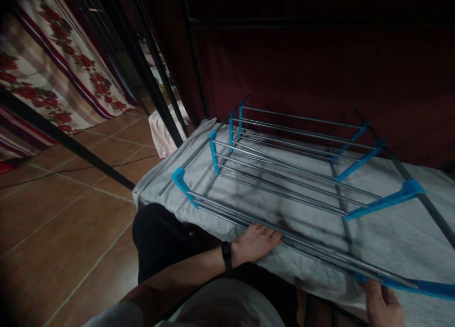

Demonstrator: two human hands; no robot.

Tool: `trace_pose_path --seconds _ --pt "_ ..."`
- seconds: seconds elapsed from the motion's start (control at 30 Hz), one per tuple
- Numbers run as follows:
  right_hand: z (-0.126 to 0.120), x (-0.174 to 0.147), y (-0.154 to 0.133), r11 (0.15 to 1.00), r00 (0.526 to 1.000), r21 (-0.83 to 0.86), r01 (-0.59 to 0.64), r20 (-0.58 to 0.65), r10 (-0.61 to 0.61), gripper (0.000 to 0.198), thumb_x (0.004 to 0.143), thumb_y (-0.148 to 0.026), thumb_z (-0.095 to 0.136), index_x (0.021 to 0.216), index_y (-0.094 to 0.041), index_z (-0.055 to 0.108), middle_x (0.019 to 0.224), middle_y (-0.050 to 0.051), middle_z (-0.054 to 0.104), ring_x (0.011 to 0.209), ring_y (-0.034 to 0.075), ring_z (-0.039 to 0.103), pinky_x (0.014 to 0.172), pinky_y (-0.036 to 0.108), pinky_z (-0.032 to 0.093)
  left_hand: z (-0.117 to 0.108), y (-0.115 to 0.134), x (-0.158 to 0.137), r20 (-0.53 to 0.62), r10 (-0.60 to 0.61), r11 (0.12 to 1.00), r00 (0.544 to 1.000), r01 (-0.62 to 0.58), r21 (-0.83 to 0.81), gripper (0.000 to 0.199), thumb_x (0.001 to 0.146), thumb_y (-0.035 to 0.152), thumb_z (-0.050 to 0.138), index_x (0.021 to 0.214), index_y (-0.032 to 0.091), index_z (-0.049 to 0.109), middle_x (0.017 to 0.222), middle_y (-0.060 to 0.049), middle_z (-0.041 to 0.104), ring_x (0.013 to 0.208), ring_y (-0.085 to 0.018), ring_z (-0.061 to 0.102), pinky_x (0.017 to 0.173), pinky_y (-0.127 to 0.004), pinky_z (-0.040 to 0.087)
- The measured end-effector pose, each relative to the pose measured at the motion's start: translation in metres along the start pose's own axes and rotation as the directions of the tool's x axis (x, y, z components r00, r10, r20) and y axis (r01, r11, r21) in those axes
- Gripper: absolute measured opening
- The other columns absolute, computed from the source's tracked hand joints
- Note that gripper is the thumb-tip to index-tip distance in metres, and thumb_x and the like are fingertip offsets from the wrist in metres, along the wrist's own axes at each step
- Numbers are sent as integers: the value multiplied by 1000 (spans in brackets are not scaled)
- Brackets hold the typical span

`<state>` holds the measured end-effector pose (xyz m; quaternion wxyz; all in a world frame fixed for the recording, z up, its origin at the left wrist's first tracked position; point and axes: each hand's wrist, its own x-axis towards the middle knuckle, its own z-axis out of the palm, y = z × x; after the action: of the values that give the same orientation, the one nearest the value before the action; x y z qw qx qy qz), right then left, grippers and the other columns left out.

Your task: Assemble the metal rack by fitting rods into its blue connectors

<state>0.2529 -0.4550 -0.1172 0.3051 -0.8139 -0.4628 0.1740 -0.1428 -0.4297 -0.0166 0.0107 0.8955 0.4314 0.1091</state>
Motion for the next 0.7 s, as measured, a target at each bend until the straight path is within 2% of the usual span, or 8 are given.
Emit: trace_pose_path --seconds 0.07,0.13,0.23,0.33,0.43,0.57,0.7 --pt "2 1 -1 997 996 -2 -83 5 83 41 79 -65 48 79 -25 58 81 17 67 86 41 65 72 50 46 0 -1 2 11 8 1000 1000 -8 -11 26 105 29 38 105 17 61 96 -5 72 90 -19 69 76 -33 50" --pt "4 2 -4 994 994 28 -110 1 110 41 77 -64 50 80 -24 59 83 17 68 88 40 65 73 49 45 -1 -1 3 35 2 1000 999 -1 -19 28 105 30 37 105 17 62 96 -5 72 91 -19 68 77 -33 50" --pt "10 -1 -12 979 992 166 -114 -33 121 47 72 -66 53 82 -21 62 83 15 70 89 38 65 76 47 48 -3 -1 -6 37 -8 1000 999 7 17 31 105 31 38 122 19 60 111 -7 72 101 -19 67 84 -34 51" --pt "15 -6 -25 948 991 308 -82 -79 111 51 67 -67 57 83 -19 64 84 14 72 89 34 66 81 44 50 5 -6 -29 -52 113 990 992 -108 91 42 103 21 41 144 20 49 136 -9 64 124 -20 58 105 -37 44" --pt "16 -11 -40 934 993 356 -11 -107 53 49 69 -64 59 84 -18 66 85 12 74 88 29 66 85 42 50 24 -16 -54 -79 237 968 968 -228 109 46 101 15 40 145 22 50 142 -6 61 135 -19 51 117 -36 35" --pt "14 -16 -53 934 989 357 23 -144 31 48 73 -62 57 90 -18 67 92 13 74 93 30 66 89 43 50 45 -23 -62 35 102 987 994 -106 118 55 95 5 38 147 21 49 147 -7 58 137 -20 51 118 -39 38" --pt "14 -18 -54 940 990 340 9 -139 41 47 77 -60 56 93 -17 66 92 13 74 96 30 65 91 45 49 46 -24 -47 108 33 993 994 -45 106 62 90 -2 38 148 19 49 146 -9 59 135 -21 53 116 -41 41"
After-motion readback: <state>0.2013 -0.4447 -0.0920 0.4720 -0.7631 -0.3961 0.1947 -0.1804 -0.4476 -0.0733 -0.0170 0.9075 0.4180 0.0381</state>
